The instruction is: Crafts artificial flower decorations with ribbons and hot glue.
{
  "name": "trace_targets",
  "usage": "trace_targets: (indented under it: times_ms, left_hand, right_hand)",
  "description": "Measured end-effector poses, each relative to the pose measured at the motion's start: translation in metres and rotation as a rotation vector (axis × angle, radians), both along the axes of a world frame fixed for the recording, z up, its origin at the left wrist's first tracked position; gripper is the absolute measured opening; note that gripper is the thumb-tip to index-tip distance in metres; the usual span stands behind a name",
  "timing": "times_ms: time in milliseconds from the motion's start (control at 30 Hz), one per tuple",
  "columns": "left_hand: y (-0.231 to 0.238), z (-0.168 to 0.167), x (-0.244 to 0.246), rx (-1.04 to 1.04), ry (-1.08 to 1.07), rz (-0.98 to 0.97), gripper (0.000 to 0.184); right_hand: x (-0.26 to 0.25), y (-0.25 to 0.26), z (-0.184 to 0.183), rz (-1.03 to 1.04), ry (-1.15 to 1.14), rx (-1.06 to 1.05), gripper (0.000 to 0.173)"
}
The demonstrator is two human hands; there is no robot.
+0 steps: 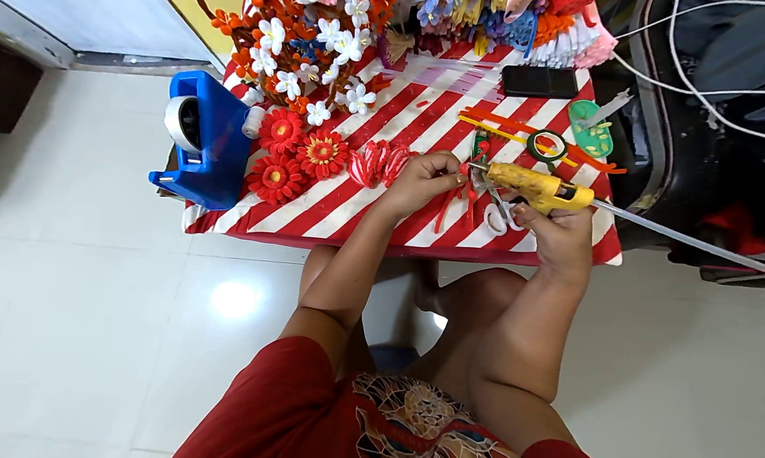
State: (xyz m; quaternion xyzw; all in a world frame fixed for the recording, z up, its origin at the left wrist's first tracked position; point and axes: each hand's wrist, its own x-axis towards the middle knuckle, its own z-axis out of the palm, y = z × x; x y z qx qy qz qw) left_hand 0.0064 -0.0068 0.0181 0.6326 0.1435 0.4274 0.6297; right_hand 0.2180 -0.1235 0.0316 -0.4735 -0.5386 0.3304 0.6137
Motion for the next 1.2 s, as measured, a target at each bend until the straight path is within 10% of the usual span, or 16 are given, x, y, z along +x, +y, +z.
trace_targets:
  times_ms: [1200]
  left_hand:
    - [-0.0010,-0.0014,-0.0001,-0.218,-0.141,-0.179,0.019]
  right_hand:
    - [0.0005,-0.0031,0.0015,-0.006,-0.047,0.027,0.031]
